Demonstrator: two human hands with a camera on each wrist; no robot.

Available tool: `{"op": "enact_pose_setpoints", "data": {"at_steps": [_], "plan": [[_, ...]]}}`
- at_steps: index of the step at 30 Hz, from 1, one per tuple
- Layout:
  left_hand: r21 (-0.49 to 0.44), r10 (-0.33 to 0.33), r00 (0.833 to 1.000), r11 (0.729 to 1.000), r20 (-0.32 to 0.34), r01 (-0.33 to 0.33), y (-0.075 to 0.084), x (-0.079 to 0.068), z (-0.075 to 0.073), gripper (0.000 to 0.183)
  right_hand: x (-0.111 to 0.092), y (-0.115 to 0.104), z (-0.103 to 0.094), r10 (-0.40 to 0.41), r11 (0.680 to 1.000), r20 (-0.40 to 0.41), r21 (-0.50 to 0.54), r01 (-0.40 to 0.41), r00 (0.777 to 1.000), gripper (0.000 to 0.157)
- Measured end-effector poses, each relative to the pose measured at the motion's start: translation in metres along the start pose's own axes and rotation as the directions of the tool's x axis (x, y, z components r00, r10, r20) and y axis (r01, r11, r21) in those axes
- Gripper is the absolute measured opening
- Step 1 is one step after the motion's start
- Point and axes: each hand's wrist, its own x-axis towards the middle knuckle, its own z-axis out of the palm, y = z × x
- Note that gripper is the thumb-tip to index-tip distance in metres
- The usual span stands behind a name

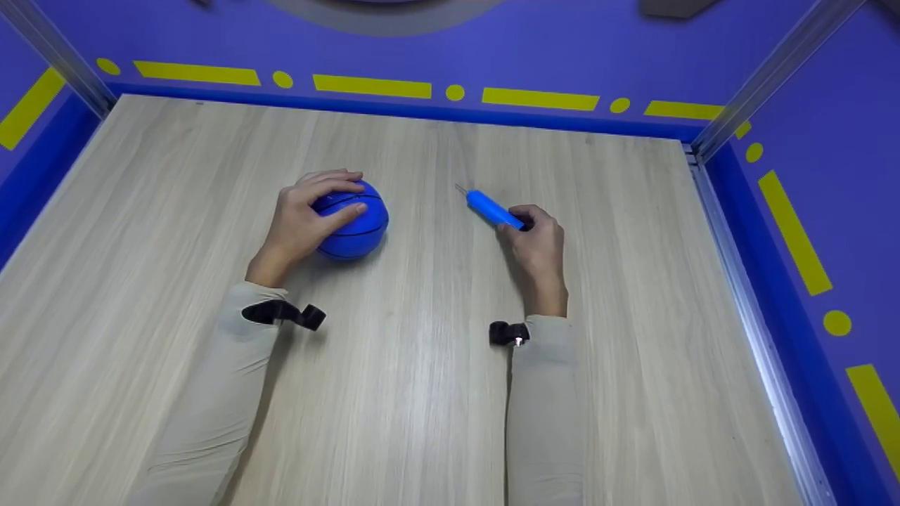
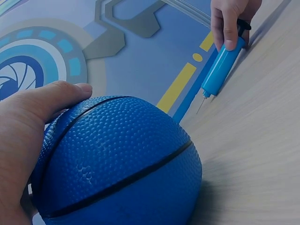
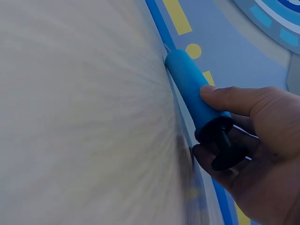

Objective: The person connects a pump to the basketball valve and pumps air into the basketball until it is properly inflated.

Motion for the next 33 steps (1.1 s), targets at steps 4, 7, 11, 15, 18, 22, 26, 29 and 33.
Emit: {"op": "enact_pose_setpoints", "data": {"at_steps": [4, 7, 11, 15, 18, 22, 26, 29, 33], "plan": [[-0.002, 0.011, 1.000, 1.000, -0.006, -0.011, 0.0000, 0.0006, 0.0002, 0.027, 0.0004, 0.0006, -0.0009, 0.000, 1.000, 0.019, -0.015, 0.001, 1.000, 0.037], [-0.004, 0.014, 1.000, 1.000, -0.008, -0.015, 0.0000, 0.0008, 0.0004, 0.028, 0.0010, 0.0011, -0.0010, -0.002, 1.000, 0.029, -0.019, 0.002, 1.000, 0.038], [-0.006, 0.015, 1.000, 1.000, -0.005, -0.015, 0.0000, 0.0007, 0.0008, 0.028, 0.0014, 0.0016, -0.0010, -0.005, 1.000, 0.033, -0.016, 0.005, 0.999, 0.038], [-0.001, 0.014, 1.000, 1.000, -0.005, -0.014, 0.0003, 0.0008, 0.0012, 0.028, 0.0009, 0.0018, -0.0011, -0.005, 1.000, 0.033, -0.005, 0.005, 0.999, 0.038], [0.000, 0.021, 1.000, 1.000, -0.007, -0.021, 0.0008, 0.0010, 0.0013, 0.028, 0.0000, 0.0017, -0.0015, -0.004, 1.000, 0.031, 0.000, 0.004, 1.000, 0.038], [0.010, 0.026, 1.000, 1.000, -0.008, -0.026, 0.0015, 0.0008, 0.0014, 0.031, -0.0012, 0.0011, -0.0017, 0.001, 1.000, 0.013, -0.004, -0.001, 1.000, 0.038], [0.039, 0.004, 1.000, 0.999, -0.003, -0.004, 0.0020, 0.0005, 0.0024, 0.036, -0.0014, 0.0002, -0.0013, 0.006, 1.000, -0.004, -0.002, -0.006, 1.000, 0.037], [0.048, -0.015, 1.000, 0.999, -0.002, 0.015, 0.0022, 0.0003, 0.0034, 0.039, -0.0012, -0.0002, -0.0014, 0.010, 1.000, -0.007, 0.000, -0.010, 1.000, 0.038], [0.059, -0.020, 1.000, 0.998, -0.006, 0.020, 0.0018, 0.0000, 0.0042, 0.043, -0.0010, -0.0007, -0.0018, 0.012, 1.000, -0.009, -0.007, -0.012, 1.000, 0.037]]}}
